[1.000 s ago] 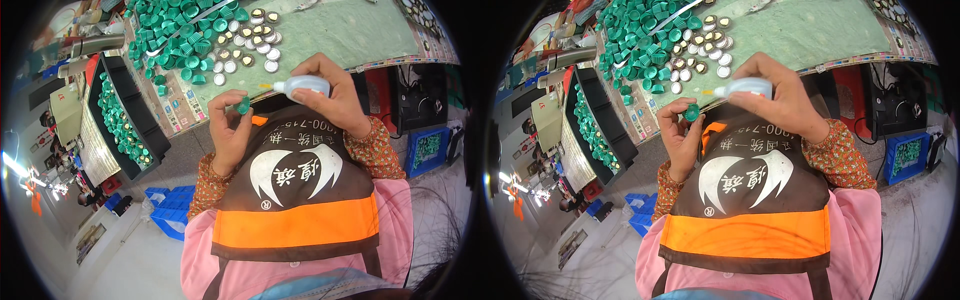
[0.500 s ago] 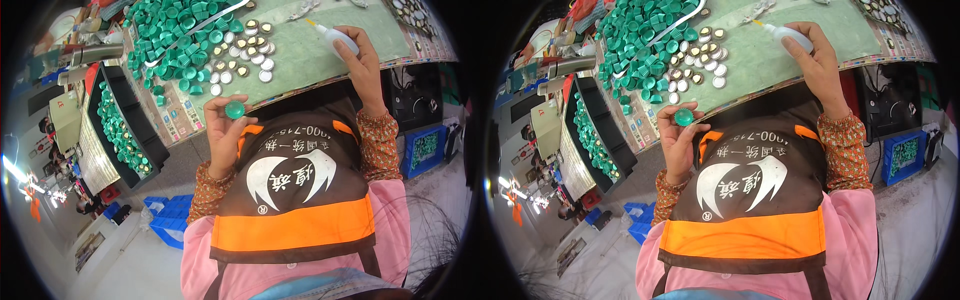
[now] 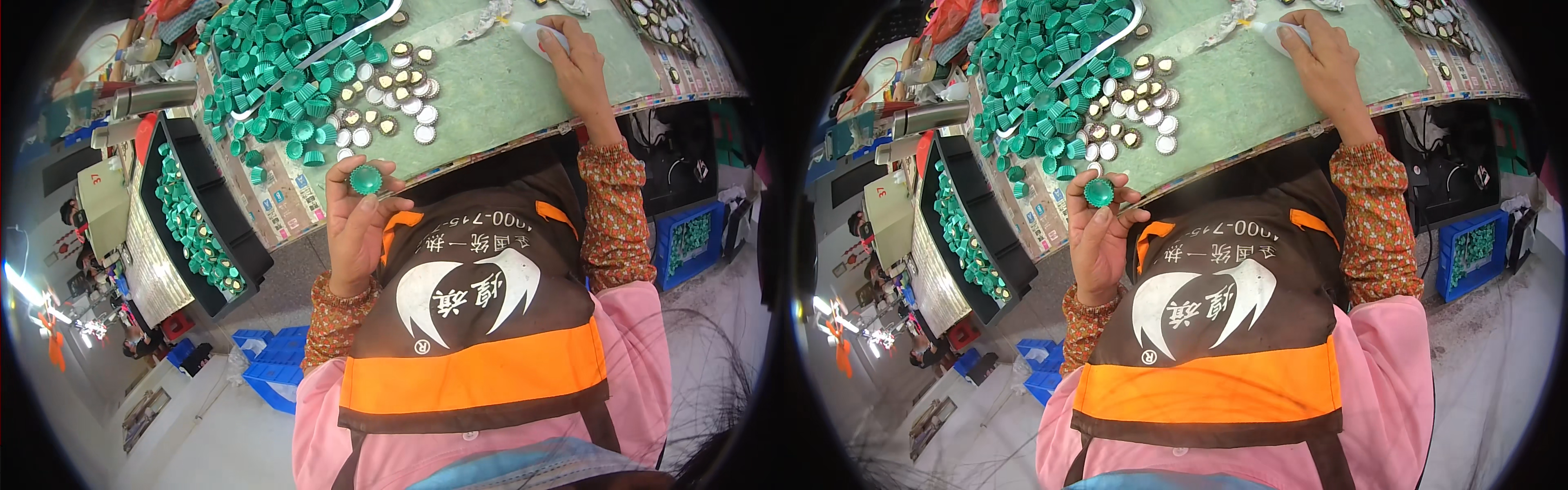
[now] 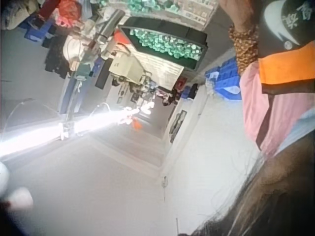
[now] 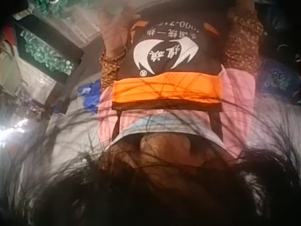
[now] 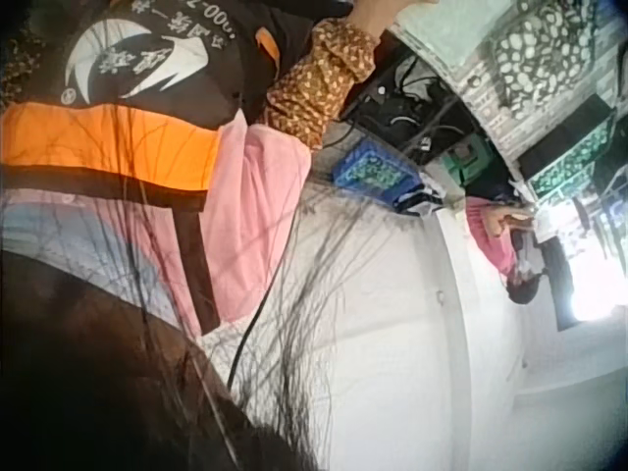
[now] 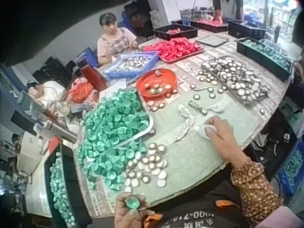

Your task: The person repeatedly picks up green cupcake wrappers and silver metal discs, applies glue to the wrappers, and presses the discs onto them. The person handles the items one at a time, placing the finished assemblies on the table.

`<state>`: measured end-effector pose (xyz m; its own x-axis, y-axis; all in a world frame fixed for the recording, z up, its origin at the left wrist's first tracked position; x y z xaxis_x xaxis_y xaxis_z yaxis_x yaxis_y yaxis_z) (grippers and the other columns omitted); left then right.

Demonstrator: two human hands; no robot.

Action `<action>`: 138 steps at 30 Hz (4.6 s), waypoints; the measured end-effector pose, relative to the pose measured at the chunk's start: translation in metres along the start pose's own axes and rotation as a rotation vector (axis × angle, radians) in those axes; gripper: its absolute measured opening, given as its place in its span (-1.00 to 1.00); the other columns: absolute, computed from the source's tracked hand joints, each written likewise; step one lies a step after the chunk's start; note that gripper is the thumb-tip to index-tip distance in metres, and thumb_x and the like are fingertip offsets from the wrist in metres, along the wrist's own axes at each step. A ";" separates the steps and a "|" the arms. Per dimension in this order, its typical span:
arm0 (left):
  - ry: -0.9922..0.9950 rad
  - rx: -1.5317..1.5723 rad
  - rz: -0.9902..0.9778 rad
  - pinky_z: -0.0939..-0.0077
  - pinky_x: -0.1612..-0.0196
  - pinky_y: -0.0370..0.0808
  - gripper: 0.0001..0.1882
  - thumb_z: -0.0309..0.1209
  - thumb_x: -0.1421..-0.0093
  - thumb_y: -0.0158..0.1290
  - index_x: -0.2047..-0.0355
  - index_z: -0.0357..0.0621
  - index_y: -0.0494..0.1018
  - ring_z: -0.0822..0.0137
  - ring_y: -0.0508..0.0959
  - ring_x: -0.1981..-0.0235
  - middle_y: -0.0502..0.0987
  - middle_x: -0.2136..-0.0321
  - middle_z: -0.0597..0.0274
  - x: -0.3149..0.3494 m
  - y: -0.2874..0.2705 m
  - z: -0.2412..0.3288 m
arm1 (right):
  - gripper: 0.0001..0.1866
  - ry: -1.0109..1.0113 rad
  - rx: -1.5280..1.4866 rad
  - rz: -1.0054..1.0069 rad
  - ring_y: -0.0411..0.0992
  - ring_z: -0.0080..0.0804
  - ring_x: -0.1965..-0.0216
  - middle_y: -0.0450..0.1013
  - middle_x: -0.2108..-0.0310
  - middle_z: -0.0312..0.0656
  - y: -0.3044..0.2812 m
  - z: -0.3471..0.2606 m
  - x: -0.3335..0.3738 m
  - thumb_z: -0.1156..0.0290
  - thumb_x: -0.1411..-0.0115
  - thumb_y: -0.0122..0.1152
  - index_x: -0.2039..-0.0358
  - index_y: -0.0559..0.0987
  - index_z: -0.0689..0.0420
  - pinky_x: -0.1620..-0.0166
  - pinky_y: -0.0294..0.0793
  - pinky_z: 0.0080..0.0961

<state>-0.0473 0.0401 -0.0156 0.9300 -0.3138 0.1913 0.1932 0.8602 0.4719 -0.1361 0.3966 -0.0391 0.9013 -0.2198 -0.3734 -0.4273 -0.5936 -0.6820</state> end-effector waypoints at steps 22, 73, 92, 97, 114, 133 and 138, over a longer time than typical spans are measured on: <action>-0.056 -0.029 0.047 0.30 0.00 0.61 -0.46 -0.45 -0.39 -0.06 -0.34 -0.17 0.13 0.28 0.52 0.01 0.45 -0.07 -0.01 0.001 -0.010 -0.011 | -0.79 -0.570 0.053 -0.196 0.38 -0.30 0.09 0.42 0.24 -0.32 0.082 -0.144 0.032 0.44 -0.08 0.25 0.23 0.60 0.01 0.01 0.29 -0.24; -0.358 0.306 0.022 0.41 0.14 0.69 -0.41 -0.27 -0.42 -0.04 -0.34 -0.32 0.13 0.37 0.55 0.20 0.50 0.08 0.09 0.000 -0.002 -0.040 | -0.66 -0.499 -0.297 -0.405 0.39 -0.11 0.17 0.40 0.25 -0.11 0.020 -0.205 0.084 0.40 -0.08 0.29 0.13 0.50 0.23 0.11 0.37 -0.24; -0.347 0.114 0.023 0.39 0.07 0.64 -0.43 -0.29 -0.43 -0.06 -0.35 -0.28 0.12 0.36 0.59 0.13 0.54 0.11 0.15 0.005 0.002 -0.041 | -0.55 -0.521 -0.136 -0.401 0.38 -0.25 0.18 0.38 0.30 -0.21 0.029 -0.217 0.098 0.29 0.07 0.39 0.18 0.49 0.20 0.15 0.34 -0.35; -0.351 0.104 0.024 0.38 0.06 0.64 -0.43 -0.28 -0.44 -0.07 -0.36 -0.28 0.11 0.35 0.59 0.12 0.54 0.10 0.15 0.005 0.003 -0.040 | -0.54 -0.522 -0.133 -0.402 0.38 -0.25 0.17 0.38 0.30 -0.20 0.027 -0.217 0.099 0.30 0.09 0.40 0.18 0.49 0.20 0.15 0.35 -0.35; -0.316 -0.062 0.061 0.43 0.05 0.62 -0.50 -0.30 -0.47 -0.09 -0.33 -0.27 0.19 0.39 0.59 0.10 0.52 0.03 0.15 0.008 0.010 -0.041 | -0.77 -0.596 -0.120 -0.376 0.39 -0.26 0.23 0.37 0.34 -0.18 0.028 -0.216 0.106 0.40 -0.05 0.16 0.27 0.49 0.22 0.19 0.39 -0.39; -0.271 -0.242 0.061 0.38 0.17 0.70 -0.70 -0.48 -0.41 -0.14 -0.11 -0.31 0.21 0.32 0.66 0.21 0.55 0.14 0.04 0.006 0.009 -0.042 | -0.75 0.113 -0.703 -0.705 0.47 -0.27 0.48 0.43 0.46 -0.08 0.066 -0.163 0.117 0.37 -0.12 0.31 0.36 0.46 0.27 0.38 0.46 -0.36; -0.260 -0.249 0.055 0.39 0.21 0.69 -0.72 -0.49 -0.41 -0.14 -0.09 -0.30 0.23 0.36 0.65 0.24 0.56 0.17 0.06 0.007 0.010 -0.041 | -0.80 0.361 -0.937 -0.805 0.29 -0.71 0.50 0.40 0.52 -0.35 0.085 -0.153 0.133 0.40 -0.18 0.33 0.38 0.49 0.23 0.47 0.28 -0.60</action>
<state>-0.0257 0.0630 -0.0446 0.8365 -0.3286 0.4385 0.2453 0.9402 0.2365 -0.0413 0.1985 -0.0510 0.9116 0.3435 0.2260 0.3237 -0.9385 0.1205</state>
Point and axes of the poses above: each hand's wrist, its own x-axis away from the middle knuckle, its own y-axis out of the palm, z = x × y, the point moved 8 cm from there along -x, towards the middle knuckle
